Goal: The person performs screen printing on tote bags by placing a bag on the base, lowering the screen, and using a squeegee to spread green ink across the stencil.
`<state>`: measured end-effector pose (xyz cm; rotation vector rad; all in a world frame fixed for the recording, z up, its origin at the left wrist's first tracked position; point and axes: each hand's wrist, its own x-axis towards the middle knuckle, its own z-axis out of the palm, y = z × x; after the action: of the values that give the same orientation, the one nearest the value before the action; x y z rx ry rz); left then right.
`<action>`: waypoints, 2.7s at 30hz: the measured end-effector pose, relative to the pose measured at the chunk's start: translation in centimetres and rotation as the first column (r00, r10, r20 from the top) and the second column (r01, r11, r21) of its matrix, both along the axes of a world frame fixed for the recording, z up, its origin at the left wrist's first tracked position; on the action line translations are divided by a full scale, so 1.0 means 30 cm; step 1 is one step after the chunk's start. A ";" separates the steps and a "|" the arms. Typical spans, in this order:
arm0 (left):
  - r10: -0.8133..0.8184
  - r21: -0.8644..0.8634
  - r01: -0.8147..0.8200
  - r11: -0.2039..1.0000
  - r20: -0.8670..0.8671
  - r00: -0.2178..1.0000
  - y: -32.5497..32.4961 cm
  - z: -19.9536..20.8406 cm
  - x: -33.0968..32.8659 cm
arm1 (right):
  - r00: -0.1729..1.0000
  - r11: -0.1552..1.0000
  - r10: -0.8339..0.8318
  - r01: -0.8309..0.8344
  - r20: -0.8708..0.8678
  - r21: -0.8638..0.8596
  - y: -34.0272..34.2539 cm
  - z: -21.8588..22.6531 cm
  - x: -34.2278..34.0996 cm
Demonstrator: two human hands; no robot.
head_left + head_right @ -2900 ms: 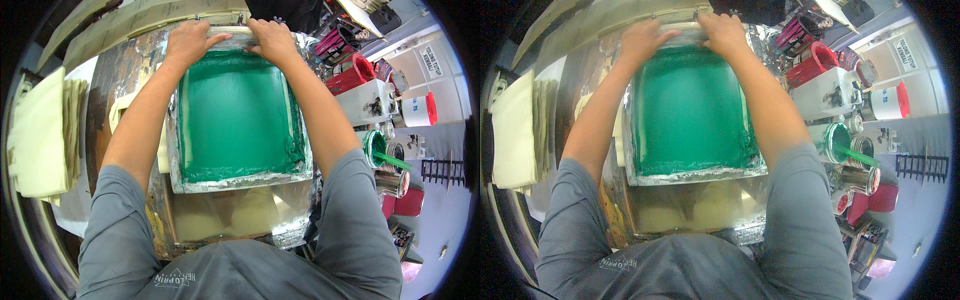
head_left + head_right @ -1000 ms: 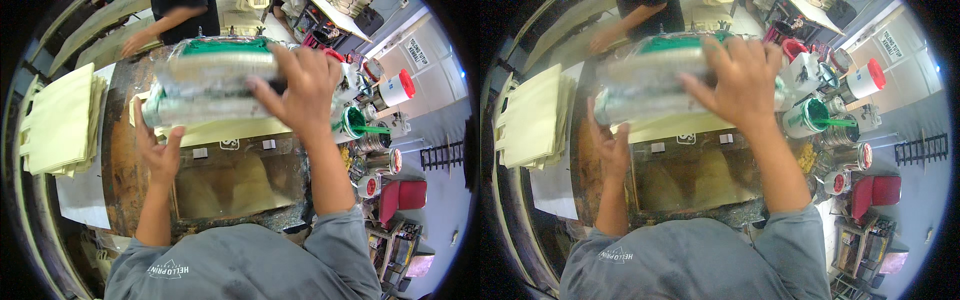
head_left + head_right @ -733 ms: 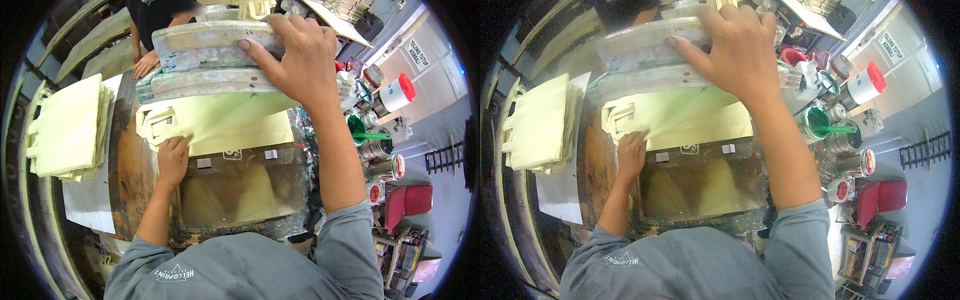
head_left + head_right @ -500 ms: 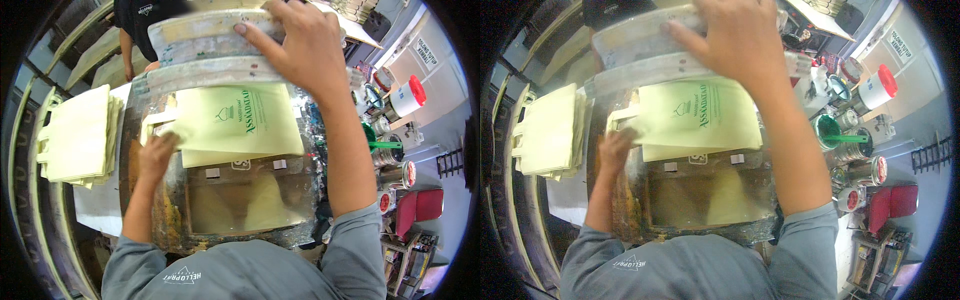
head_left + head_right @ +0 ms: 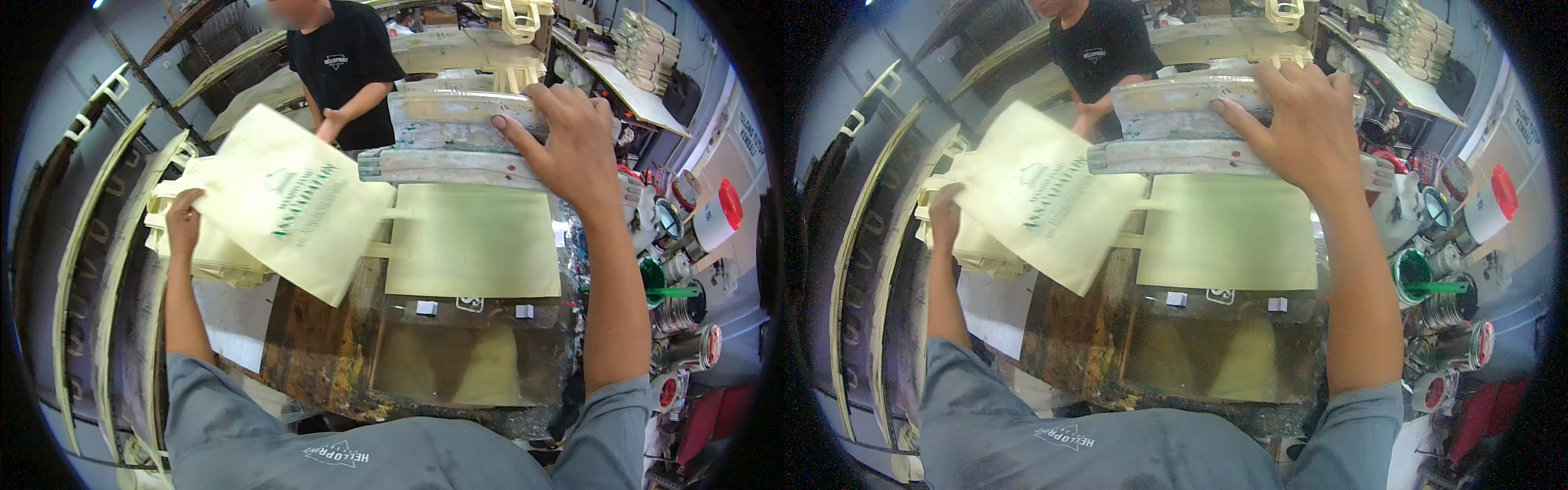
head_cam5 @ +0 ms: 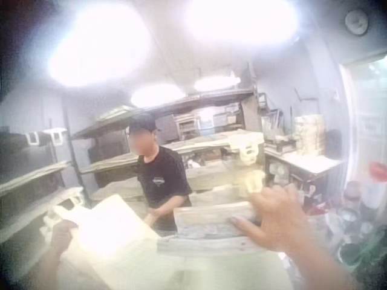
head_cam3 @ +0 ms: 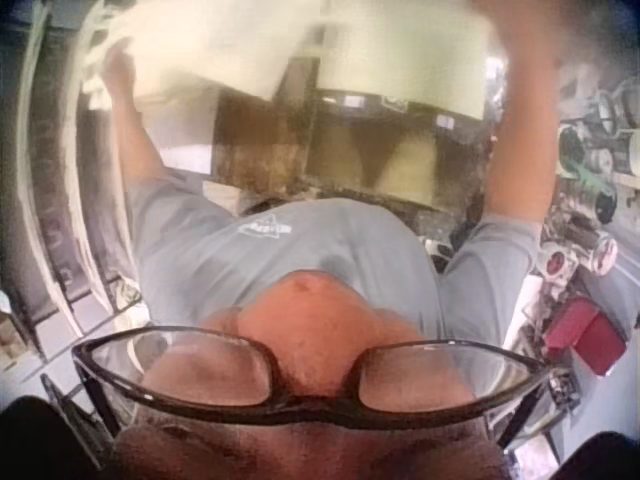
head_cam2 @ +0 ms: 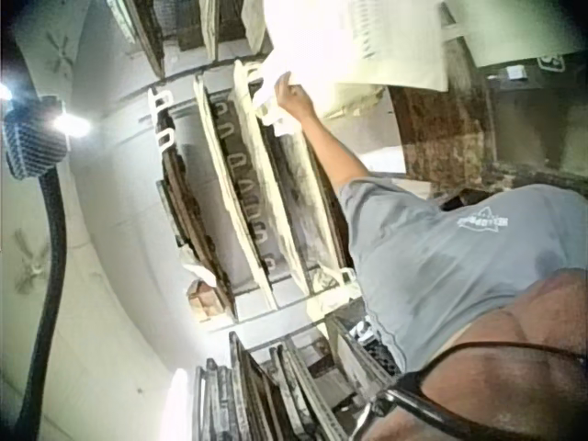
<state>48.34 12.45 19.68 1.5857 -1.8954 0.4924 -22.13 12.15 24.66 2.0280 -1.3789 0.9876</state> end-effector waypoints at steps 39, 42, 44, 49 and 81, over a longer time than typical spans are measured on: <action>-0.053 0.026 0.678 0.734 -0.994 0.096 0.219 -0.286 -1.310 | 0.974 0.993 -0.067 0.087 -0.219 0.085 0.158 -0.167 0.003; 0.017 0.224 0.633 0.741 -0.949 0.316 0.325 -0.432 -1.307 | 0.969 0.904 0.040 0.070 -0.245 0.422 0.244 -0.309 -0.024; -0.008 0.198 0.622 0.758 -0.950 0.312 0.383 -0.575 -1.324 | 0.981 0.848 0.080 0.026 -0.176 0.529 0.273 -0.412 -0.016; -0.044 0.394 0.286 0.873 -0.522 0.852 0.447 -0.827 -1.295 | 0.997 0.756 -0.017 0.058 -0.069 0.652 0.273 -0.531 -0.020; -0.092 0.385 0.206 0.900 -0.292 0.952 0.458 -0.815 -1.262 | 0.968 0.842 -0.060 0.180 -0.244 0.508 -0.537 -0.693 -0.070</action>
<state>10.47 26.20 -4.78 1.6422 -1.9718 -0.2022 -24.22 -3.97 3.89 2.3050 -1.7659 0.3219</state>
